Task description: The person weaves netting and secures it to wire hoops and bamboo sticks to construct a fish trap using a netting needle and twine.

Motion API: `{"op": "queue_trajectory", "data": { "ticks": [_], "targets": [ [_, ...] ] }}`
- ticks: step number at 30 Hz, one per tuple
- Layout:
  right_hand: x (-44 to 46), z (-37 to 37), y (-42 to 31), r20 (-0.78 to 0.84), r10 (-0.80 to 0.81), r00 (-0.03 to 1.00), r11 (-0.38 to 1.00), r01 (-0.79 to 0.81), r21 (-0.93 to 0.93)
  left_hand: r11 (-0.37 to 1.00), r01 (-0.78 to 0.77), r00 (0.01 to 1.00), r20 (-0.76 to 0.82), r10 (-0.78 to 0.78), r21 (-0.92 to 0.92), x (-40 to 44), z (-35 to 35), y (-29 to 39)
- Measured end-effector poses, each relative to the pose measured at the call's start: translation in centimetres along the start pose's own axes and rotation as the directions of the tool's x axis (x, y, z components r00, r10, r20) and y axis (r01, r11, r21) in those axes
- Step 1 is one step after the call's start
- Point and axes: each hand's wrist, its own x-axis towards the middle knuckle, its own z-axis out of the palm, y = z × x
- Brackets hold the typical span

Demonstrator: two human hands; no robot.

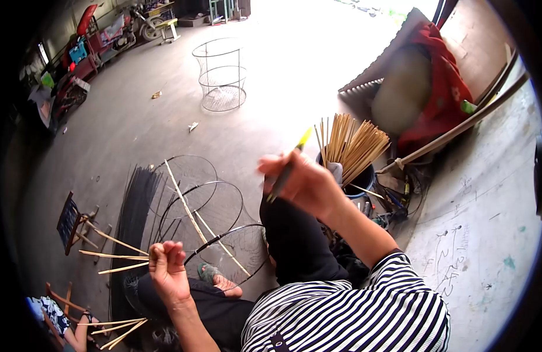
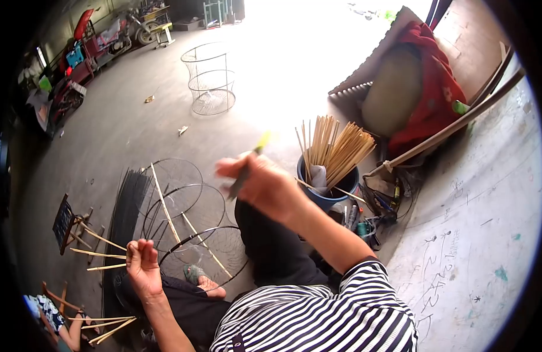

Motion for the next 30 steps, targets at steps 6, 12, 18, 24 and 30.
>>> {"op": "queue_trajectory", "data": {
  "ticks": [6,12,18,24,30],
  "targets": [
    [2.3,10.1,2.9,0.68,-0.132,0.721,0.316,0.681,-0.661,0.868,-0.163,0.964,0.261,0.04,0.469,-1.1,7.1,-1.1],
    [8.9,3.0,7.9,0.69,0.081,0.719,-0.554,0.608,-0.568,0.894,-0.095,0.962,0.271,-0.031,0.438,-1.1,6.6,2.2],
    [5.8,4.2,9.8,0.664,0.026,0.748,0.414,0.596,-0.688,0.815,0.006,0.995,0.081,-0.064,0.579,-0.1,4.5,2.5],
    [7.4,5.9,11.4,0.292,-0.138,0.946,0.671,0.306,-0.675,0.809,-0.077,0.99,0.14,-0.006,0.582,-0.1,5.2,-0.4],
    [8.0,2.3,11.2,0.432,0.013,0.902,-0.396,0.402,-0.826,0.672,-0.203,0.976,0.204,0.079,0.712,0.6,5.5,1.2]
  ]
}}
